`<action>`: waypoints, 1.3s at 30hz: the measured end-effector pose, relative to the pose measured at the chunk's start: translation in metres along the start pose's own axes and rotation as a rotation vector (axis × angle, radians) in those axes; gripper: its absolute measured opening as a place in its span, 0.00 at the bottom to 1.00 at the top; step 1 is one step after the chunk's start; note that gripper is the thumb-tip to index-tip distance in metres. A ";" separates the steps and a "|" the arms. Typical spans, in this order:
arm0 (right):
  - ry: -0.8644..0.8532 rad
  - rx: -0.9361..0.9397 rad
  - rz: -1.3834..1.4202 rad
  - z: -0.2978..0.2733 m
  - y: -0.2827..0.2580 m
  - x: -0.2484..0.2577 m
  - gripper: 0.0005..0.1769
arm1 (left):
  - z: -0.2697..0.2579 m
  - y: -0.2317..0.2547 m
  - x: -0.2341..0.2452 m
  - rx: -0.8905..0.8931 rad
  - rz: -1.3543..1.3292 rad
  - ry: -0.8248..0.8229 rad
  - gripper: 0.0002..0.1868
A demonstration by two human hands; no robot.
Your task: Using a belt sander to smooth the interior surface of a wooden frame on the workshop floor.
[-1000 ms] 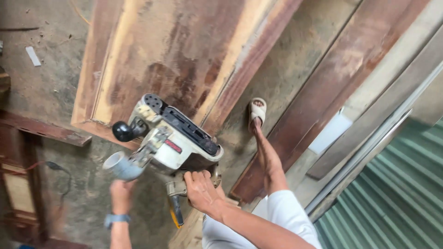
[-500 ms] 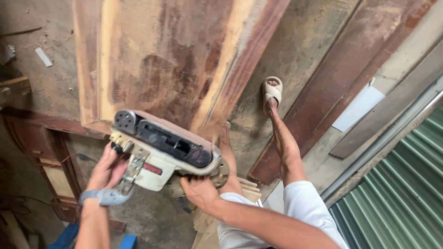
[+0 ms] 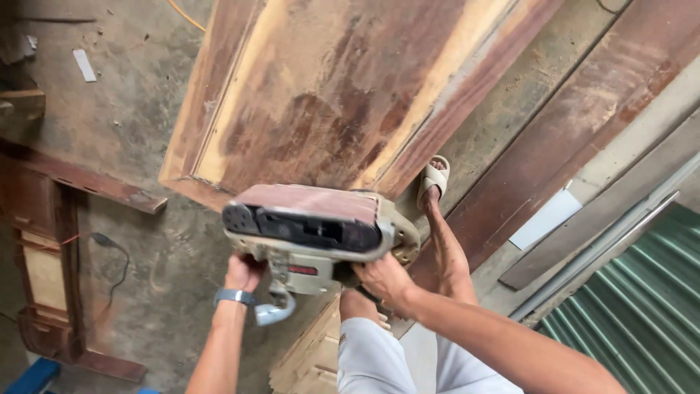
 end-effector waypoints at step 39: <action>0.457 -0.008 -0.038 -0.008 0.010 -0.002 0.09 | 0.056 -0.033 0.005 -0.032 -0.104 0.059 0.28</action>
Point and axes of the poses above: each hand's wrist, its own z-axis towards the middle knuckle, its own x-axis out of the back of the hand, y = z × x, the point moved 7 cm from there along z, towards the middle knuckle, and after that the axes turned 11 degrees about y, right-handed, at the moved point
